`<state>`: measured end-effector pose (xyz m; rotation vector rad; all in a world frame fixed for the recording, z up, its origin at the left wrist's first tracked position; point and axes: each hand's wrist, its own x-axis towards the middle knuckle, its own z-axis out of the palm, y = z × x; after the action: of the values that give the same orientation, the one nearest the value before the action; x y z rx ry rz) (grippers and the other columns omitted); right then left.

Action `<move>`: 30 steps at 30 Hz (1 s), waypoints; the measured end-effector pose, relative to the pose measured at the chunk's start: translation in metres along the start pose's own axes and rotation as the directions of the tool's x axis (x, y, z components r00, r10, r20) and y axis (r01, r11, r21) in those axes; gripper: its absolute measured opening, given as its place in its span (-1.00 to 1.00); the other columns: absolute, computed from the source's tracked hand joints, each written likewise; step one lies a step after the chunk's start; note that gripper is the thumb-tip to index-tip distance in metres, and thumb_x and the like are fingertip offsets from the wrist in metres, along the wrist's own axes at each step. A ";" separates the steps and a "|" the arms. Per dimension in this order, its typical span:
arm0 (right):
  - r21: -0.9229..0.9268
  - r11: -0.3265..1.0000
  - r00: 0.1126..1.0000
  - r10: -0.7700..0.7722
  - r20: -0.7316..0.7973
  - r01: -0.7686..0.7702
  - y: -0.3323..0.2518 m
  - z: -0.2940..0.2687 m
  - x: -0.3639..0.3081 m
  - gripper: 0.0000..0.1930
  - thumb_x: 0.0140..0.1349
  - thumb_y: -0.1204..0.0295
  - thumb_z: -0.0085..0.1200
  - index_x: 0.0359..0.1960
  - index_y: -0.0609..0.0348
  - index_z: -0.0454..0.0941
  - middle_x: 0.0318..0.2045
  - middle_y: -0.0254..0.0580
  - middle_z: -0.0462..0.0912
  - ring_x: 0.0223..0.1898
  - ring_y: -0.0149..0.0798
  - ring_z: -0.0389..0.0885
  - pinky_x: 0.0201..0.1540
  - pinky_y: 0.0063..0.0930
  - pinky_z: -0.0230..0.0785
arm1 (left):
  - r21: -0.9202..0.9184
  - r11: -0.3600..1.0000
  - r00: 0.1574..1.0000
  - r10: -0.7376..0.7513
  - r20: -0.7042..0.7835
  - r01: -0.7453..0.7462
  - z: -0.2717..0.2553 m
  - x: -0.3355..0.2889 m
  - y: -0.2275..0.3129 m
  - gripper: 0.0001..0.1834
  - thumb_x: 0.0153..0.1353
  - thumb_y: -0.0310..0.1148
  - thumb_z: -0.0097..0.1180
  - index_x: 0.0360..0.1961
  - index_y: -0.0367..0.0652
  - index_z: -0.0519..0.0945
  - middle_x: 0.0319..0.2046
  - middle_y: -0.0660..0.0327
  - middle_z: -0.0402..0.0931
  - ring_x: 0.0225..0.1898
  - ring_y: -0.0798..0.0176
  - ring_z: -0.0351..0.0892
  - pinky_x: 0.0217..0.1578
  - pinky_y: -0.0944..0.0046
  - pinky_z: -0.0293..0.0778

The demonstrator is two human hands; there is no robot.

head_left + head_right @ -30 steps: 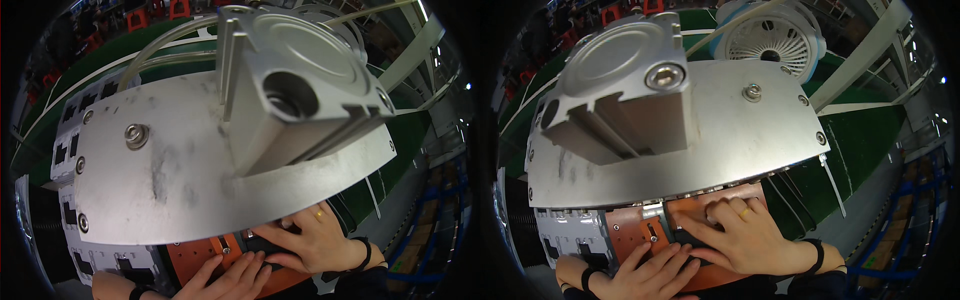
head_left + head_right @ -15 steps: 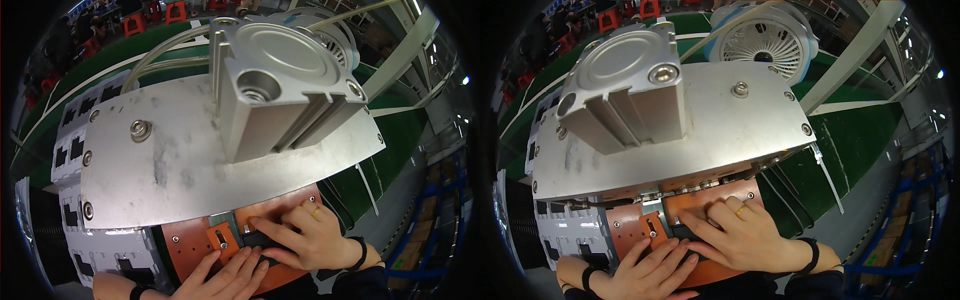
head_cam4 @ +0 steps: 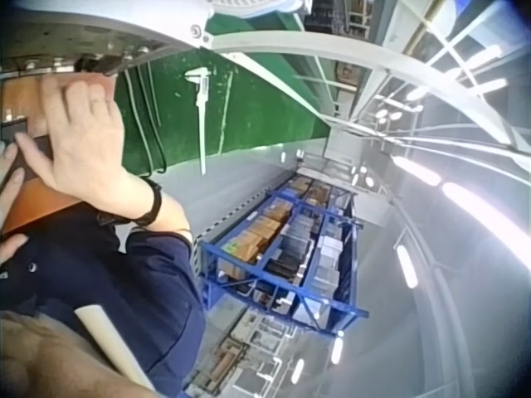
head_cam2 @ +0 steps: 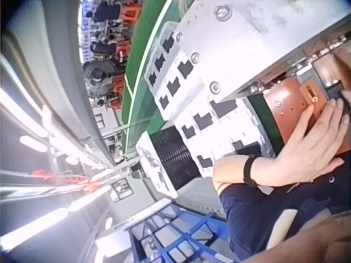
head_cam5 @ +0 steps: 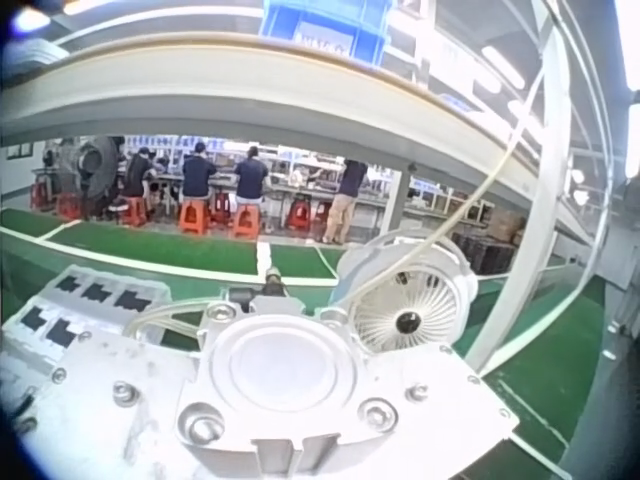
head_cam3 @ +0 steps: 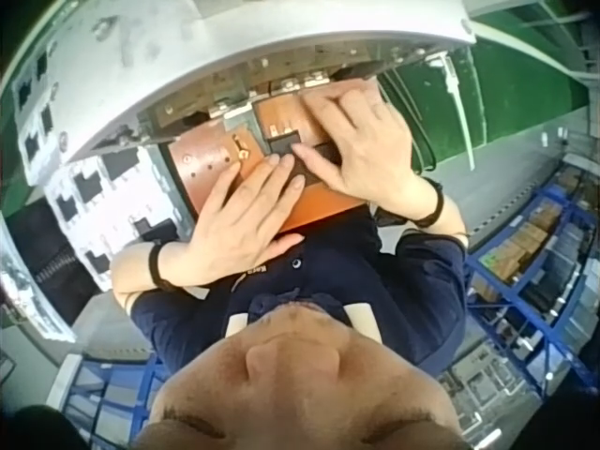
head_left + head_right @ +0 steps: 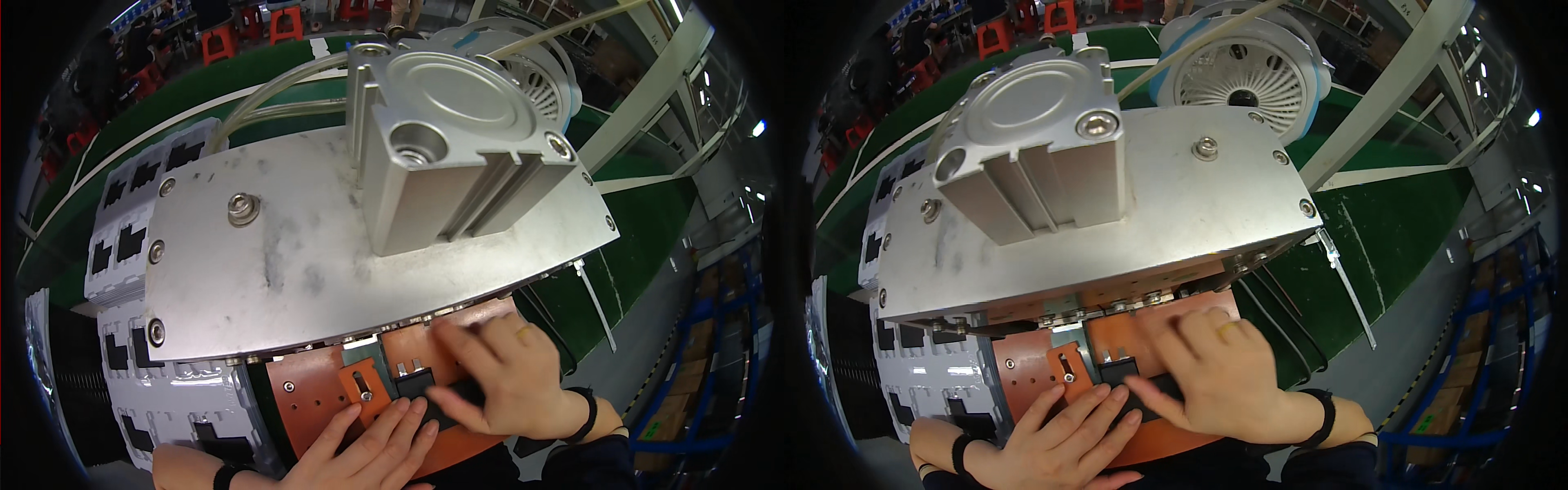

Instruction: Placing small black electronic components into a pressing machine and measuring them with a digital caliper.

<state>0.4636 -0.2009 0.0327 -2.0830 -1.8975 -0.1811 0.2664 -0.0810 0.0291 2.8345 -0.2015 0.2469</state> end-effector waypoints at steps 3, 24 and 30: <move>-0.129 0.970 0.964 0.176 -0.198 -0.204 0.000 0.002 -0.009 -0.61 0.03 0.11 0.26 -0.22 0.14 0.60 -0.48 -0.28 0.41 -0.52 -0.25 0.40 -0.57 -0.44 0.13 | 0.002 1.000 1.000 -0.005 -0.001 0.005 0.000 -0.002 0.002 -0.29 0.16 0.05 0.10 0.21 -0.24 0.42 0.25 -0.01 0.32 0.30 0.03 0.27 0.30 -0.06 0.08; 0.098 0.994 0.997 -0.048 -0.058 0.054 0.000 0.004 0.000 -0.70 0.04 0.40 0.14 -0.12 -0.04 0.59 -0.03 -0.28 0.46 -0.07 -0.25 0.42 -0.16 -0.41 0.26 | -0.002 1.000 1.000 -0.010 0.009 0.010 -0.004 0.004 0.001 -0.32 0.16 0.03 0.09 0.18 -0.25 0.44 0.23 -0.02 0.34 0.28 0.02 0.30 0.28 -0.03 0.13; 0.215 0.955 0.978 -0.188 -0.095 0.205 0.010 0.009 -0.006 -0.81 0.09 0.41 0.04 -0.22 0.04 0.54 -0.06 -0.30 0.54 0.00 -0.23 0.48 -0.01 -0.32 0.29 | -0.020 1.000 1.000 -0.002 -0.017 0.002 -0.001 0.002 0.001 -0.32 0.15 0.02 0.10 0.18 -0.25 0.43 0.23 -0.03 0.33 0.27 0.02 0.30 0.28 -0.02 0.13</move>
<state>0.4722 -0.2046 0.0207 -1.7191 -1.9795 -0.0822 0.2681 -0.0817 0.0309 2.8121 -0.1963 0.2673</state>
